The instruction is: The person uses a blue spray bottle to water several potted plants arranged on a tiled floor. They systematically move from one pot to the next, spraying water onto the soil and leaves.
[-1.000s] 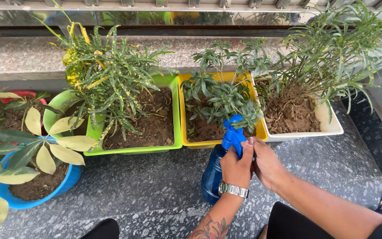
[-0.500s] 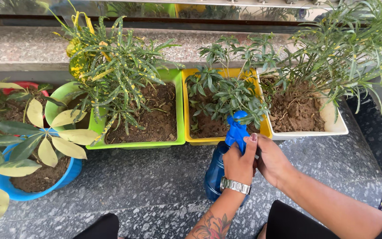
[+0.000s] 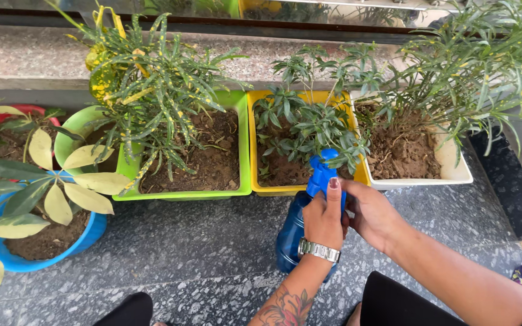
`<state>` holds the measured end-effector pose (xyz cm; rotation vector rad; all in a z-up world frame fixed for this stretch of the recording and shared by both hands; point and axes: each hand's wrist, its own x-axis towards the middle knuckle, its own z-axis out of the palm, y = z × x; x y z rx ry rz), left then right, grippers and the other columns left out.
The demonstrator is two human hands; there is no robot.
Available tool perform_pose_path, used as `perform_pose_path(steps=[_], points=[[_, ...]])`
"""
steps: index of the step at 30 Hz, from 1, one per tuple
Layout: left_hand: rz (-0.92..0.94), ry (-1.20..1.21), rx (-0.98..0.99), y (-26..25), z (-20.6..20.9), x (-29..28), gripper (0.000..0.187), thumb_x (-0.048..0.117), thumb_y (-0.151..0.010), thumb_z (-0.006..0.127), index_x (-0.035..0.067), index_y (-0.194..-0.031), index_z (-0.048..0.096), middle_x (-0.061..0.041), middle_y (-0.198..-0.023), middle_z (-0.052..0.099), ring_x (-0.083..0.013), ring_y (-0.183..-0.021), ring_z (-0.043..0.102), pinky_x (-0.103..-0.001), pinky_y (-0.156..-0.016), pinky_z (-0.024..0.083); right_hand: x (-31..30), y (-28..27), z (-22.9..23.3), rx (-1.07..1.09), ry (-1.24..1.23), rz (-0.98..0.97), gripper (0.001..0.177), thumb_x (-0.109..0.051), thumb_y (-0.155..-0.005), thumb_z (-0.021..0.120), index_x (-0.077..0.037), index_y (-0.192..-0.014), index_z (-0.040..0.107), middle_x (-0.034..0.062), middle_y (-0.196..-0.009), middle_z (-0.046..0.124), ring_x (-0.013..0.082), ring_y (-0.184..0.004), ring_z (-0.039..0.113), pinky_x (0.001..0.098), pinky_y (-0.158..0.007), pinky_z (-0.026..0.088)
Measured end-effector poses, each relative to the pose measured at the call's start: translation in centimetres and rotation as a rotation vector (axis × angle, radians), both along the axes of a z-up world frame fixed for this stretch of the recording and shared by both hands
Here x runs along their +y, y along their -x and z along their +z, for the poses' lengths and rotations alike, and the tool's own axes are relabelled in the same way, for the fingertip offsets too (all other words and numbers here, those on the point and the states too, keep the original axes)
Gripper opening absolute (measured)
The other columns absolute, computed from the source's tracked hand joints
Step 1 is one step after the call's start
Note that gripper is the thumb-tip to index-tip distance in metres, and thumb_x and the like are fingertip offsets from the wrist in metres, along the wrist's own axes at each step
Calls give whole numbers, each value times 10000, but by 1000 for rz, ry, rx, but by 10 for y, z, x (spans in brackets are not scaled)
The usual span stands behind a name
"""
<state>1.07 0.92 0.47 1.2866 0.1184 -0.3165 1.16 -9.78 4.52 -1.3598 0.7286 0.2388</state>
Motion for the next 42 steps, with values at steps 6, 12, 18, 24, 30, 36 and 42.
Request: perform_pose_path(steps=[6,12,18,24,30,36,42], points=[[10,-76,-21,1,-3,-5,727,689,-946,477,6,-728,594,-71,-482,569,-149,-387,576,-318,-362,438,0,1,-5,-42,-15,-41,232,-310,-955,556,-133,-1079,638,14,-1009,637,184,-959,555,402,-712,410],[44,-102,-58,1,-4,-4,699,676,-948,496,23,-720,600,-72,-488,577,-154,-411,601,-322,-388,459,2,5,-20,-76,-35,-61,248,-311,-955,555,-114,-1083,635,13,-1049,655,177,-1023,571,406,-801,477],[2,-86,-29,1,1,0,710,678,-930,485,6,-766,642,-73,-488,584,-159,-405,597,-330,-379,453,-3,1,-17,-43,-78,-55,256,-313,-956,560,-132,-1114,648,18,-1035,642,184,-1009,572,399,-773,444],[57,-120,-109,1,-10,-3,750,691,-958,478,-12,-752,638,-80,-491,585,-149,-426,613,-315,-398,451,-3,9,-38,-112,-46,-58,215,-308,-975,570,-113,-1064,580,10,-1026,620,172,-999,551,424,-767,465],[8,-75,-62,2,-8,-5,703,670,-931,507,-2,-773,639,-79,-490,581,-163,-416,601,-332,-381,437,7,4,-2,-22,-75,-105,237,-356,-958,551,-177,-1092,629,-18,-1039,624,159,-991,543,394,-739,424],[46,-122,-38,0,-7,-5,726,682,-927,518,-7,-716,610,-71,-488,572,-157,-418,602,-329,-383,447,5,7,-20,-90,-74,-70,194,-285,-928,578,-150,-1054,638,16,-1027,638,188,-989,563,401,-733,456],[-1,-139,-26,-1,-4,-2,732,676,-929,517,-20,-728,623,-79,-485,577,-168,-416,606,-339,-389,454,8,5,-7,-49,-70,-76,205,-335,-942,563,-163,-1020,644,-2,-997,628,167,-968,556,386,-725,438]])
